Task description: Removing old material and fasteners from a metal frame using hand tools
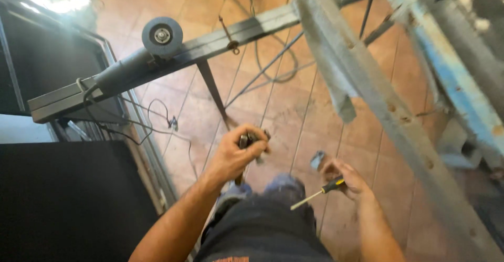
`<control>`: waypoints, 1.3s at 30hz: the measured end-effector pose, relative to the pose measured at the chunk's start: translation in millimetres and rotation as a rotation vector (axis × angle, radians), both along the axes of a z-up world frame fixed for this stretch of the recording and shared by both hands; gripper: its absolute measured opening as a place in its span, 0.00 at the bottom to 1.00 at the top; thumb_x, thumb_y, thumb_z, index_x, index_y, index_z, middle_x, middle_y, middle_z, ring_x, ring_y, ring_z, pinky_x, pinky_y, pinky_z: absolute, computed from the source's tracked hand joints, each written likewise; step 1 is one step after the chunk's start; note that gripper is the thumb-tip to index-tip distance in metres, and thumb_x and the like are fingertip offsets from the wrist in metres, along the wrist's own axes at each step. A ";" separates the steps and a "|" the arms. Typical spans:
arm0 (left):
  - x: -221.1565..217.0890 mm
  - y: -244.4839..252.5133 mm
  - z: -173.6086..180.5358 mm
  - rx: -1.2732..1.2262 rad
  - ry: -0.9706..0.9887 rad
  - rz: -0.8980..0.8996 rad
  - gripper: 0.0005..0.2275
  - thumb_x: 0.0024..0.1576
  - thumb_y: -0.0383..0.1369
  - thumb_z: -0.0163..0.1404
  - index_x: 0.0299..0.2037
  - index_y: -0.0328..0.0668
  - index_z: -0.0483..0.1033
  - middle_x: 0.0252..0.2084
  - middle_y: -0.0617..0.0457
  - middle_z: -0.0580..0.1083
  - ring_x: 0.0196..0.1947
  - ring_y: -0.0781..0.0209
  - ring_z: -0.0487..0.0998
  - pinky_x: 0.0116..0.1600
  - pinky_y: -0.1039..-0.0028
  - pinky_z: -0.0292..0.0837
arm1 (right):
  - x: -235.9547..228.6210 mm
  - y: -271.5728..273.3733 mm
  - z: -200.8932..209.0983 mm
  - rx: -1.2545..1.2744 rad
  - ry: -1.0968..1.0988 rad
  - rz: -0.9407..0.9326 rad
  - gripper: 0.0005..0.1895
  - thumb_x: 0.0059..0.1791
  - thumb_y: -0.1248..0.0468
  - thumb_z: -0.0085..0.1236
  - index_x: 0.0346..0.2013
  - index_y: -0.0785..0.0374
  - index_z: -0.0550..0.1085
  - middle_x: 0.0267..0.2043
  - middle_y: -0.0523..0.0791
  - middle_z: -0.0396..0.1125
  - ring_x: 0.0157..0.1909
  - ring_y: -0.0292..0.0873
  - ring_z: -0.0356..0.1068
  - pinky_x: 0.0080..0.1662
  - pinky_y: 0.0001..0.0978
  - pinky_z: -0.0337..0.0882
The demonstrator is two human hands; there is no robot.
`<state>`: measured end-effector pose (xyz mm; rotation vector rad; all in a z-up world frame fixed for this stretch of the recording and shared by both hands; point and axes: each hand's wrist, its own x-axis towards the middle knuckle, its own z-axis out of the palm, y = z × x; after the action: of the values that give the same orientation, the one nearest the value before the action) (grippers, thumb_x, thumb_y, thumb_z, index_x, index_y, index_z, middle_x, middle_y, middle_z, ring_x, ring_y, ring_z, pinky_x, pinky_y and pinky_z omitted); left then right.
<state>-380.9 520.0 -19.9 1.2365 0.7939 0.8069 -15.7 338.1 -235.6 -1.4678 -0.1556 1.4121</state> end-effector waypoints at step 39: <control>88.4 220.0 34.7 0.063 0.224 -0.012 0.07 0.47 0.24 0.54 0.35 0.44 0.79 0.25 0.49 0.80 0.26 0.54 0.79 0.33 0.66 0.74 | -21.7 504.1 103.2 0.961 -1.529 0.640 0.23 0.45 0.51 0.68 0.52 0.52 0.76 0.52 0.43 0.71 0.60 0.48 0.67 0.60 0.42 0.63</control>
<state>-292.5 739.9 14.8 1.4037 0.9458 0.6955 -37.4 842.2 -132.3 -1.3099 -2.0423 0.1423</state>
